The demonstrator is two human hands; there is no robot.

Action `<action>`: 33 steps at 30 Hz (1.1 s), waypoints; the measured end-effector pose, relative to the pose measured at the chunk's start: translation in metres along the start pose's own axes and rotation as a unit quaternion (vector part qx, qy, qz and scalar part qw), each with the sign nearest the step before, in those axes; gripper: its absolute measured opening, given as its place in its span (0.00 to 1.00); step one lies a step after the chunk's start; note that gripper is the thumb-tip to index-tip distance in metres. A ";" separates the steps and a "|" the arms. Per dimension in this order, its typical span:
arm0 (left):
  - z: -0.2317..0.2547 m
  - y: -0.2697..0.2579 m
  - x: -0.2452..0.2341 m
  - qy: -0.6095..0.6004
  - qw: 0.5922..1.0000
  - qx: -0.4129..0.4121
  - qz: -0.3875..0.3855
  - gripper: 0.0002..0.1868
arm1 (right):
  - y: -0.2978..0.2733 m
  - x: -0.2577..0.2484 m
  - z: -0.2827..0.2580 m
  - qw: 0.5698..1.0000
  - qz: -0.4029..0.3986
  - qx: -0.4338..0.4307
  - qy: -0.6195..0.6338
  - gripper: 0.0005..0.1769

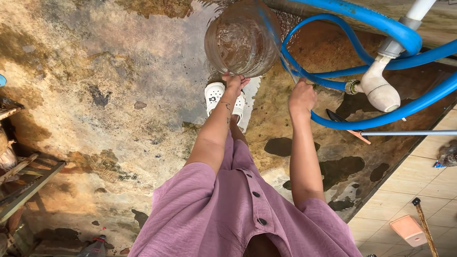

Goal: Washing a large plastic water bottle and rinsing hands using a water hose.

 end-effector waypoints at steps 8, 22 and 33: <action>0.000 0.002 0.002 -0.010 1.000 -0.006 -0.004 0.42 | -0.001 0.005 0.006 1.000 -0.019 -0.006 -0.014 0.09; -0.014 0.006 0.004 -0.023 1.000 -0.002 -0.020 0.45 | -0.003 -0.003 -0.002 0.987 -0.129 0.020 -0.098 0.11; -0.016 0.007 0.003 -0.026 0.999 0.007 -0.032 0.46 | 0.002 0.008 0.007 0.992 -0.103 0.021 -0.070 0.11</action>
Point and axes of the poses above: each hand's wrist, its own y-axis towards the middle knuckle, its own x-axis out of the palm, z = x × y, the point moved 3 cm from there along y, towards the middle knuckle, and after that the axes turned 5 degrees about y, right-handed, at the moved point
